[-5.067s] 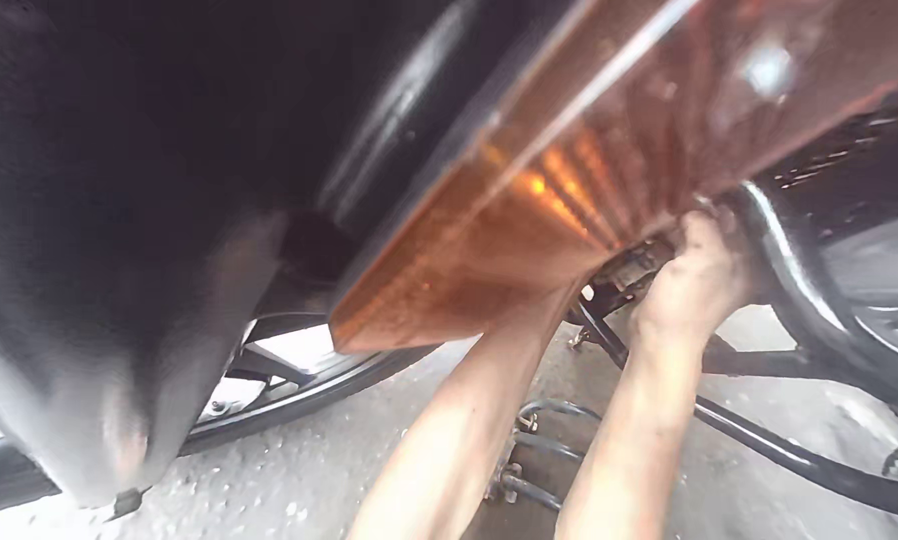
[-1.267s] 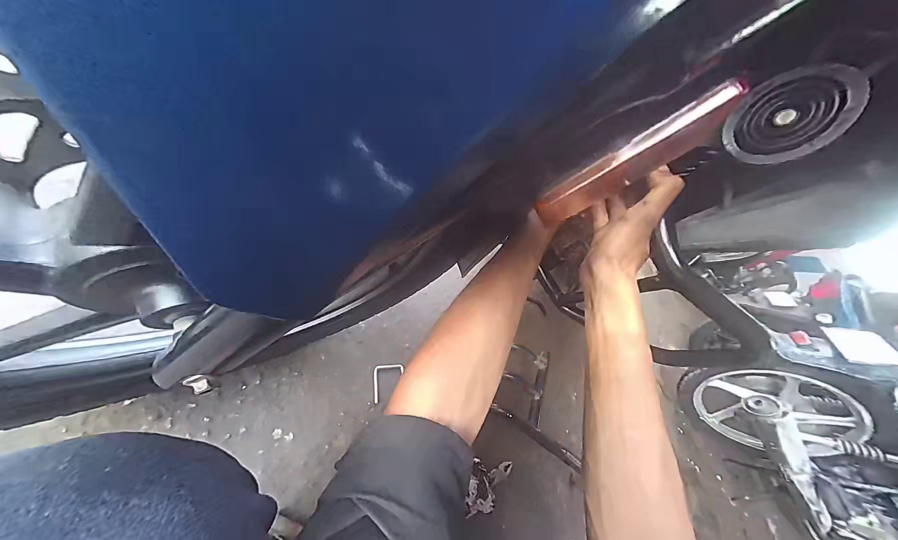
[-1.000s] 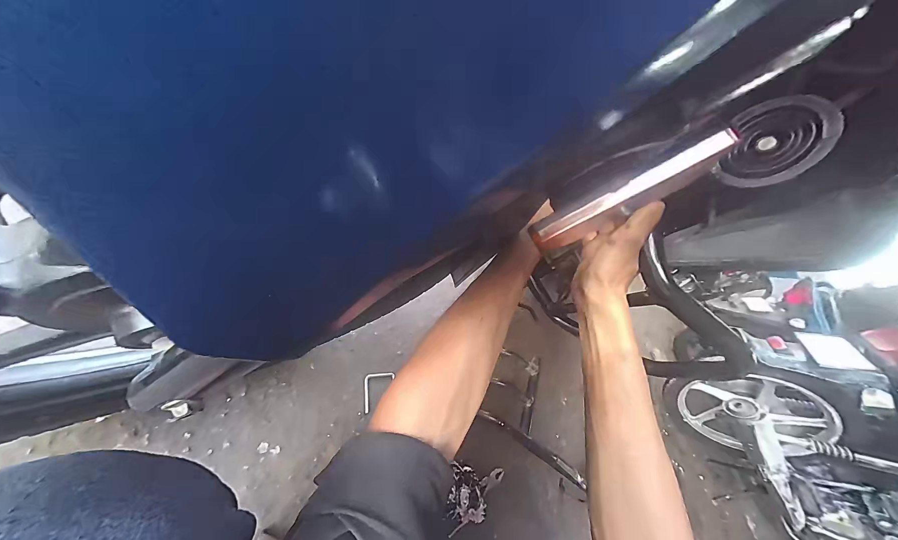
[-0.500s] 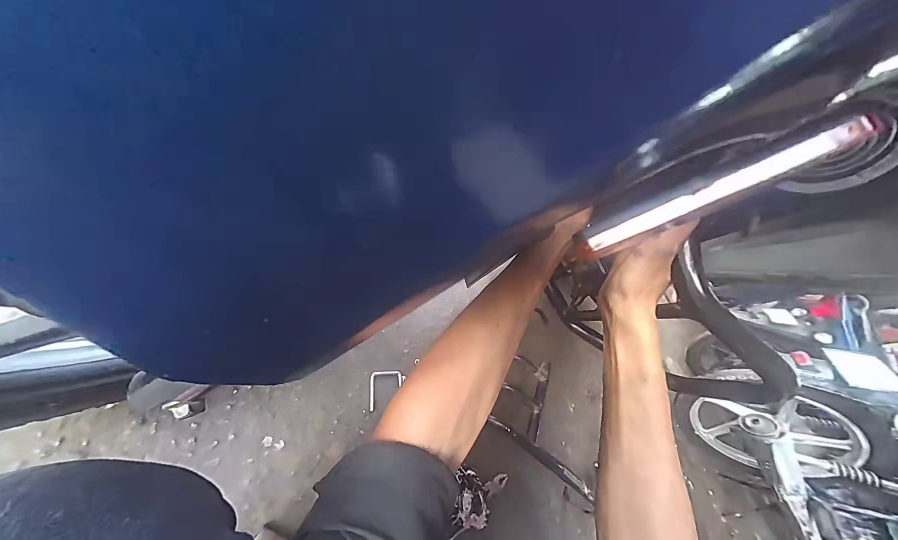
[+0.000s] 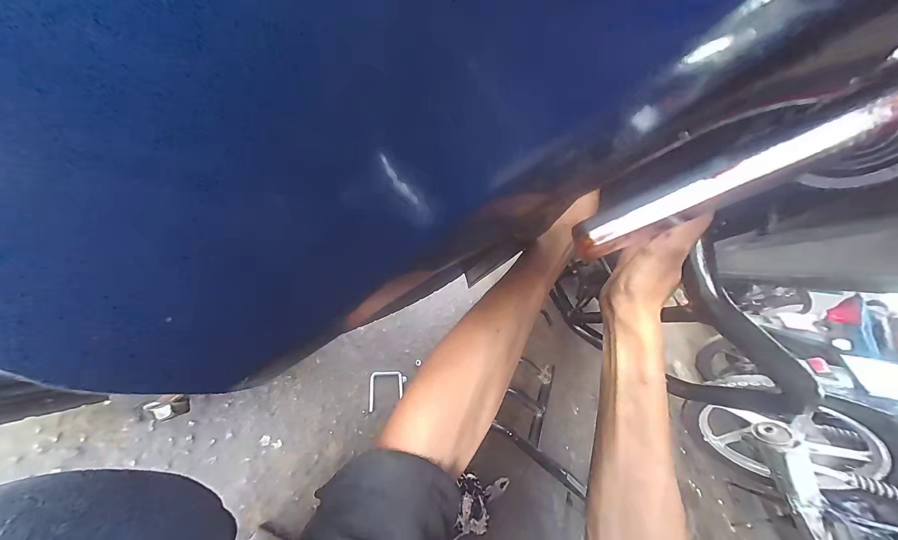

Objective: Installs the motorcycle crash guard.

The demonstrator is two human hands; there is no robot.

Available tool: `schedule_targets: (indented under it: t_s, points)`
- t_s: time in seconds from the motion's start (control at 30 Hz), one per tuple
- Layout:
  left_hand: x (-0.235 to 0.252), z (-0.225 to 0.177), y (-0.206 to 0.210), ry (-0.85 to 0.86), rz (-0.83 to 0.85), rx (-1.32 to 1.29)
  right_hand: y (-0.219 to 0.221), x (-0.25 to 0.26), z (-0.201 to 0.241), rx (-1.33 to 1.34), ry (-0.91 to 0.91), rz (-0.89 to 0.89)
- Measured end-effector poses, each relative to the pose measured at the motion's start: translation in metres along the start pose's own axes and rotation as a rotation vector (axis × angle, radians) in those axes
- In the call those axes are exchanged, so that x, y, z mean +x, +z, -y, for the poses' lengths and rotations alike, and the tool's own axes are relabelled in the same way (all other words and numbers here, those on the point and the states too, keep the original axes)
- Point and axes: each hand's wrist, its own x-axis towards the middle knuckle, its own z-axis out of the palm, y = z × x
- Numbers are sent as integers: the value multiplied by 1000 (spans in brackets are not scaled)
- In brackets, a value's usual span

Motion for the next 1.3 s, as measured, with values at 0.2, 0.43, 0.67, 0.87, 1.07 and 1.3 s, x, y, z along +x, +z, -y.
schedule_targets:
  t_s: [0.2, 0.43, 0.67, 0.87, 1.07, 1.3]
  points:
    - [3, -1, 1, 0, -13, 19, -1, 1, 0, -9, 51, 2]
    - [-21, -14, -1, 68, -29, 10, -3, -15, -1, -179, 109, 0]
    - [-40, -19, -15, 150, 124, 394, 12, 2, -22, -114, -3, -40]
    - [-31, -39, 10, -129, -98, -81, 23, 17, -8, -117, -1, -289]
    - [10, 8, 4, -168, -186, -9, 27, 16, 9, -150, 182, -256]
    - [-22, -15, -5, -130, 25, 256, 35, 14, 22, -181, 268, -255]
